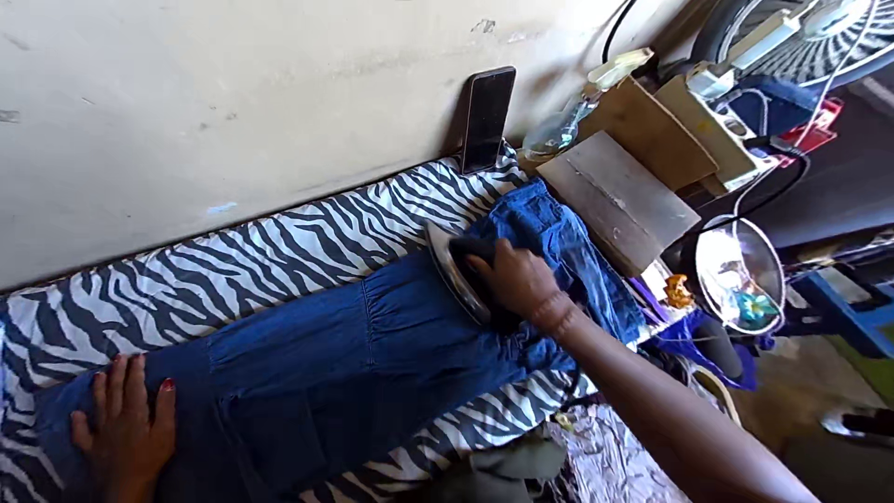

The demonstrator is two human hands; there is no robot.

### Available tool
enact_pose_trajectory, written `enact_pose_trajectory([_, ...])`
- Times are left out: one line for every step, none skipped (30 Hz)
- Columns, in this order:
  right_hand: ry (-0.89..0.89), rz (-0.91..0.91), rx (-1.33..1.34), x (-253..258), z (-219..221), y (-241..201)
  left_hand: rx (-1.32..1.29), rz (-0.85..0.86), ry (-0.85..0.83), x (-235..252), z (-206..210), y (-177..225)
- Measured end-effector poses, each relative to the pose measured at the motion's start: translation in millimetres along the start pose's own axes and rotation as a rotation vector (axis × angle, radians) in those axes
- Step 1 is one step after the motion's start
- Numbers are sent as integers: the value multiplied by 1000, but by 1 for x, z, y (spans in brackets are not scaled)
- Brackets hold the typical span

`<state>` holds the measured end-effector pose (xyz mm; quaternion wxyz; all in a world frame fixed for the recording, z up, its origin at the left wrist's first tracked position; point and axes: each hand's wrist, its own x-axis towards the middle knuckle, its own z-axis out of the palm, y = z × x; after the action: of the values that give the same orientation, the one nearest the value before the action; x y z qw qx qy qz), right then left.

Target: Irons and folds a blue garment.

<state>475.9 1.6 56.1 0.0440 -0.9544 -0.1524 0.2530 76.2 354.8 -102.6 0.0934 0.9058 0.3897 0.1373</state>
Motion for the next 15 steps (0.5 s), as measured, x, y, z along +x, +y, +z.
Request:
enact_pose_trajectory([23, -36, -3, 8, 3, -8, 1, -15, -5, -2, 0, 2])
enact_pose_trajectory([18, -72, -10, 7, 7, -13, 1, -24, -10, -3, -2, 4])
enact_pose_trajectory([-25, -104, -19, -2, 10, -13, 2, -24, -8, -3, -5, 4])
enact_pose_trajectory([-90, -120, -49, -16, 12, -9, -2, -19, 0, -2, -6, 4])
enact_pose_trajectory([-129, -116, -90, -31, 13, -1, -10, -15, 11, -1, -4, 3])
enact_pose_trajectory([-126, -97, -123, -42, 14, 9, -17, -12, 18, -1, -1, 2])
enact_pose_trajectory([-93, -73, -144, -47, 15, 23, -22, -11, 25, -2, 1, 2])
enact_pose_trajectory([-56, -49, -150, -48, 15, 36, -19, -14, 25, -3, 0, 3])
enact_pose_trajectory([-25, -46, -153, -46, 15, 49, -15, -17, 19, -4, -3, 4])
enact_pose_trajectory([-11, -84, -166, -44, 15, 60, -20, -17, 17, -4, -5, 6])
enact_pose_trajectory([-3, -182, -192, -44, 18, 69, -26, -11, 28, -2, -6, 9])
enact_pose_trajectory([14, -323, -227, -46, 22, 77, -27, -6, 39, 1, -7, 12])
enact_pose_trajectory([48, -465, -256, -49, 29, 81, -30, 1, 48, 1, -7, 15])
enact_pose_trajectory([94, -559, -271, -52, 36, 83, -33, 3, 59, 0, -7, 17])
enact_pose_trajectory([133, -576, -274, -54, 40, 81, -43, -7, 64, -3, -8, 18])
